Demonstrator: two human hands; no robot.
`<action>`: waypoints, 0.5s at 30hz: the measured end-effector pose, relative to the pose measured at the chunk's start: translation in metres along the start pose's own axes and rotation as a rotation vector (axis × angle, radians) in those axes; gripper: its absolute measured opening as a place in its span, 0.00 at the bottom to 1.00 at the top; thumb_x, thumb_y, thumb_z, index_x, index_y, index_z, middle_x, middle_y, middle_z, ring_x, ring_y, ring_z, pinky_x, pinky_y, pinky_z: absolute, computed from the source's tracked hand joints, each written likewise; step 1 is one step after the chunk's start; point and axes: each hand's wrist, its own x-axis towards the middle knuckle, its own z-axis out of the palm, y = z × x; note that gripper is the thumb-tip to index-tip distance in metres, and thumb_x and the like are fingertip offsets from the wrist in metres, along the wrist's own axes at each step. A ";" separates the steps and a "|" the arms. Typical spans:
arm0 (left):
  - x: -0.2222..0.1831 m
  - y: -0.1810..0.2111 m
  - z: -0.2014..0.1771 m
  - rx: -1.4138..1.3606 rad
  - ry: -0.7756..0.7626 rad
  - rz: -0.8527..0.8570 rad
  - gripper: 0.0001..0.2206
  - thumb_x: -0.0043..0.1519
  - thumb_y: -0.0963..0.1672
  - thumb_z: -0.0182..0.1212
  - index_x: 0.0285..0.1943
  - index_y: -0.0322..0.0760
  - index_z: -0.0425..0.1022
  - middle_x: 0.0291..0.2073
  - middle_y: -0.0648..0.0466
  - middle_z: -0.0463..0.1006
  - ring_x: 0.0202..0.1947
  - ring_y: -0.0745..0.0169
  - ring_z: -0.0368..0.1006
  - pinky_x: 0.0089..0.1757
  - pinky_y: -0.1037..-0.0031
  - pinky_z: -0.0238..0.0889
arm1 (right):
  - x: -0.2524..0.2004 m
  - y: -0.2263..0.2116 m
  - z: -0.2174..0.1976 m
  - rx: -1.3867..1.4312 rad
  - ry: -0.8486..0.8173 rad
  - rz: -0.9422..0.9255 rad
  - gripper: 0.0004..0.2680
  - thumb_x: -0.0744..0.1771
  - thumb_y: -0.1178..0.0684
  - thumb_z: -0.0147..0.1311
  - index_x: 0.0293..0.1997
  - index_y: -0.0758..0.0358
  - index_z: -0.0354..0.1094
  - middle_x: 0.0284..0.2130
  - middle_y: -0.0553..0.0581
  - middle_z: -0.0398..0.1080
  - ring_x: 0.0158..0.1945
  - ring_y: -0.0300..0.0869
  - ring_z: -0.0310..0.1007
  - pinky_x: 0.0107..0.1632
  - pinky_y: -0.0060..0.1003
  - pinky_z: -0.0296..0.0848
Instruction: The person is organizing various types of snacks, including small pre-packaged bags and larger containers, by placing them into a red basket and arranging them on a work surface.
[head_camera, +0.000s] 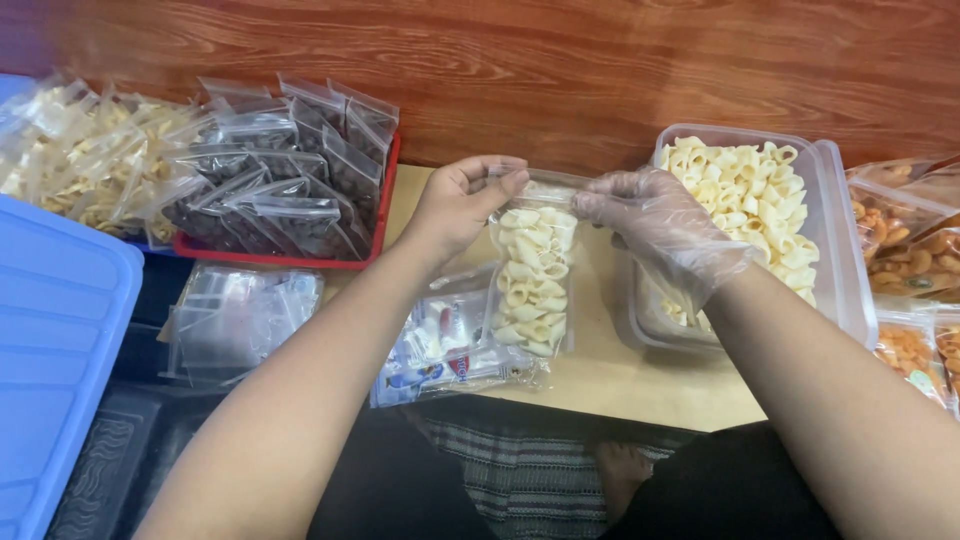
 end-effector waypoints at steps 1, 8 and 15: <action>-0.004 0.004 -0.003 0.000 0.004 0.000 0.16 0.59 0.45 0.74 0.54 0.36 0.81 0.38 0.53 0.86 0.39 0.71 0.82 0.43 0.77 0.79 | 0.003 0.002 0.003 0.000 -0.004 -0.001 0.12 0.63 0.46 0.67 0.49 0.53 0.79 0.29 0.51 0.69 0.33 0.35 0.71 0.37 0.31 0.76; -0.015 0.018 -0.017 0.011 0.044 -0.160 0.12 0.56 0.46 0.76 0.44 0.37 0.85 0.36 0.54 0.84 0.37 0.69 0.80 0.46 0.67 0.79 | 0.020 0.007 0.019 0.065 0.055 -0.065 0.08 0.65 0.49 0.65 0.43 0.57 0.79 0.27 0.52 0.69 0.26 0.35 0.67 0.29 0.26 0.70; -0.011 0.001 -0.020 -0.136 0.230 -0.073 0.10 0.61 0.49 0.71 0.46 0.42 0.85 0.33 0.60 0.83 0.36 0.74 0.78 0.43 0.75 0.76 | 0.024 -0.009 0.043 0.140 0.079 0.030 0.11 0.67 0.47 0.58 0.49 0.61 0.77 0.34 0.56 0.77 0.25 0.35 0.71 0.23 0.24 0.66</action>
